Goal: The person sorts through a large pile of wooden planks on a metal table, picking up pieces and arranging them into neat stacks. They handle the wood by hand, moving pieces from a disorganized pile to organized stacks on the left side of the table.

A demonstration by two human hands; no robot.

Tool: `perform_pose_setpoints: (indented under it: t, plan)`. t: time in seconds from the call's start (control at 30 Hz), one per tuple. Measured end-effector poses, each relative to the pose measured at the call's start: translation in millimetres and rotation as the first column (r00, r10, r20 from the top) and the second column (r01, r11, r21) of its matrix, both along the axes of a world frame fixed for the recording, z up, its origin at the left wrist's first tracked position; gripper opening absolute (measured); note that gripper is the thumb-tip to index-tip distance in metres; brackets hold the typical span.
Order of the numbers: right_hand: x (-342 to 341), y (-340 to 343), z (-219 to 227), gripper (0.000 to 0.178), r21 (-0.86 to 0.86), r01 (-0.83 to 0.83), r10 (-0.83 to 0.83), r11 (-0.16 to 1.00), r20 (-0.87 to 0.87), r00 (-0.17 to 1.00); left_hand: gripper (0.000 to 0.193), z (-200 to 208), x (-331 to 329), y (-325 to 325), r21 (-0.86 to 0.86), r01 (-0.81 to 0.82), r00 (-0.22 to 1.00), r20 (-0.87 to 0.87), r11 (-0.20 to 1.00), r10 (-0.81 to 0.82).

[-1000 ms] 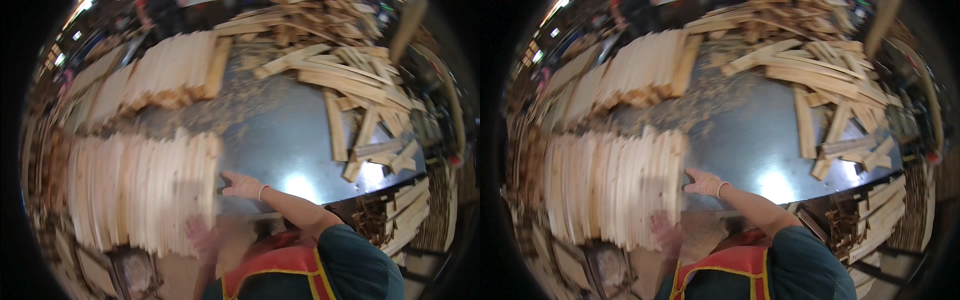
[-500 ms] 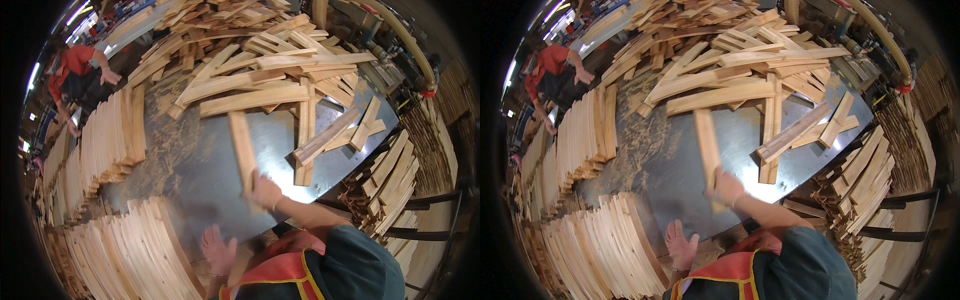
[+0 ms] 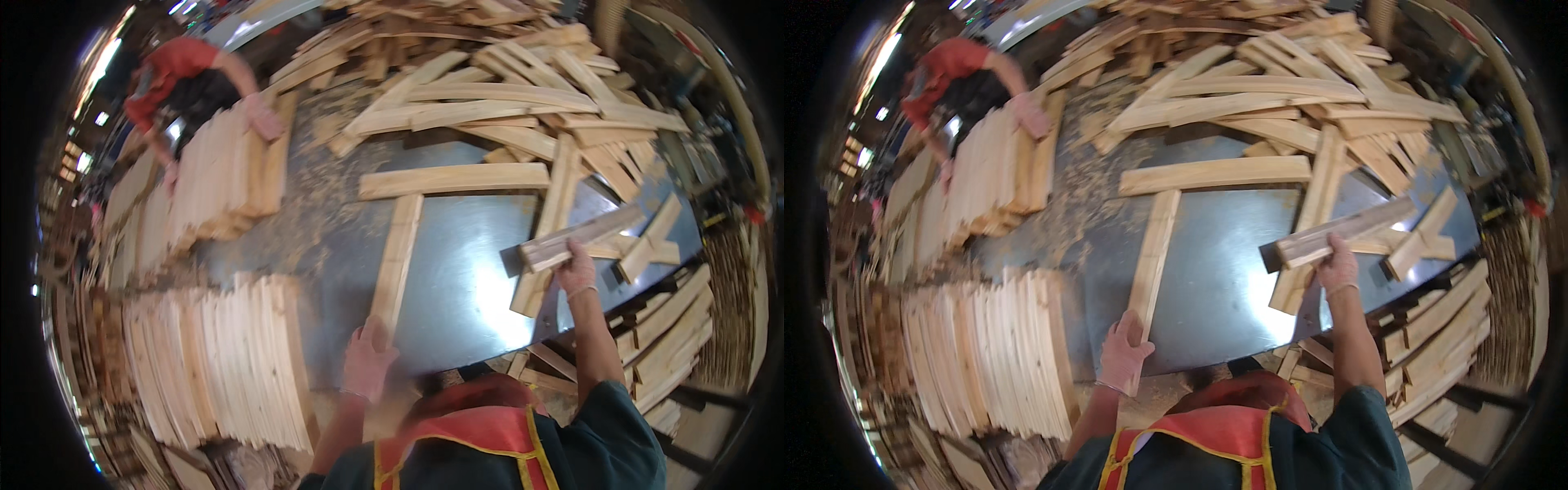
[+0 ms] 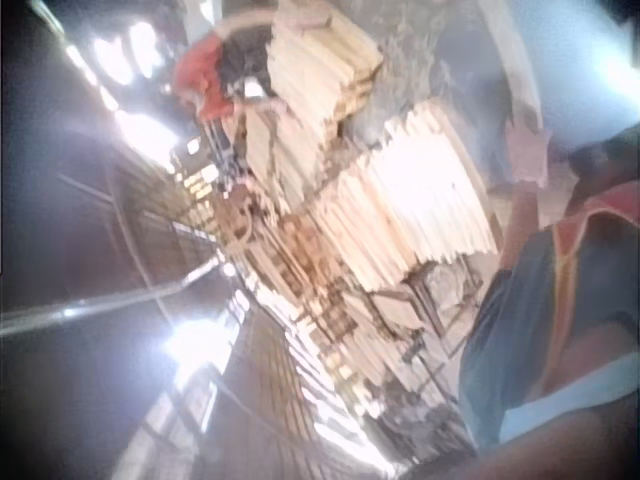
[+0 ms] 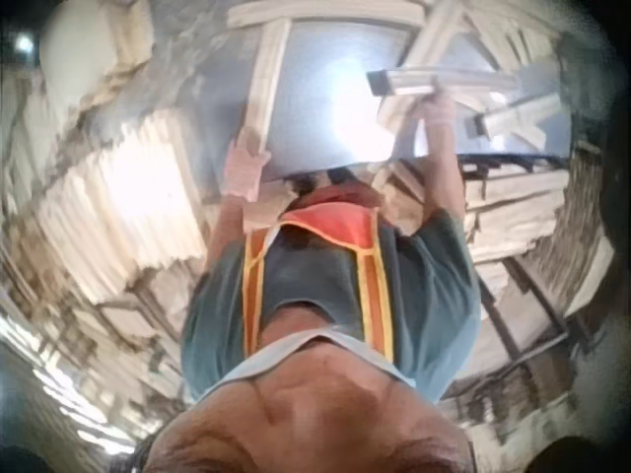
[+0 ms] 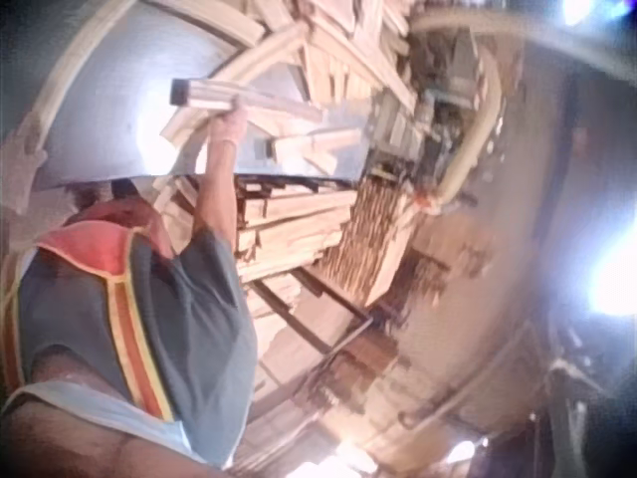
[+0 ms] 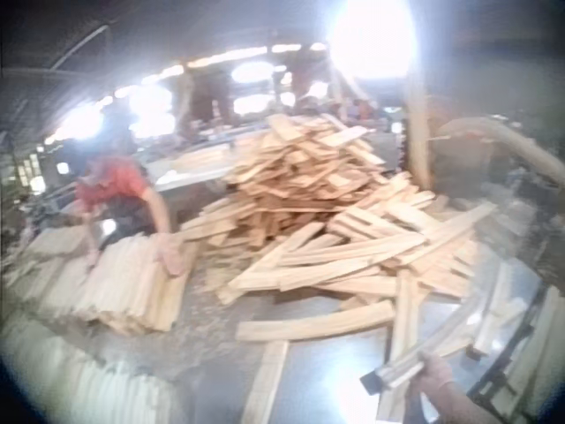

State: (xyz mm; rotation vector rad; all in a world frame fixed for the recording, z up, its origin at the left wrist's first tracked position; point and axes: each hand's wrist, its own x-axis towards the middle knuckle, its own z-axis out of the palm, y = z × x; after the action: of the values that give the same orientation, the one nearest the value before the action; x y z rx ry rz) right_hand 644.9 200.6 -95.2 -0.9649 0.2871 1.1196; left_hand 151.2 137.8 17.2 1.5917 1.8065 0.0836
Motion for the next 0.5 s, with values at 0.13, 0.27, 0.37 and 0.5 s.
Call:
perform_pose_setpoints:
  t: [0.13,0.27,0.37,0.5]
  plan:
    - [-103,-25,65,0.048,0.157,-0.181,0.183,0.971,0.002,0.983,0.072,-3,-70,-42,-0.458,-0.284,0.22,0.824,0.843,0.522]
    - [-221,-102,20,0.062,-0.056,-0.546,0.546,0.836,0.17,0.82,0.065,-2,-97,-104,-0.568,-0.345,-0.008,0.798,0.747,0.603]
    - [-309,-150,-1,0.056,-0.156,-0.85,0.859,0.503,0.194,0.473,0.059,-20,-115,-130,-0.479,-0.452,0.12,0.803,0.752,0.584]
    - [-413,-167,10,0.053,-0.48,-0.876,0.759,-0.055,0.549,-0.349,0.058,-28,-154,-168,-0.079,-0.499,0.692,0.563,0.863,0.452]
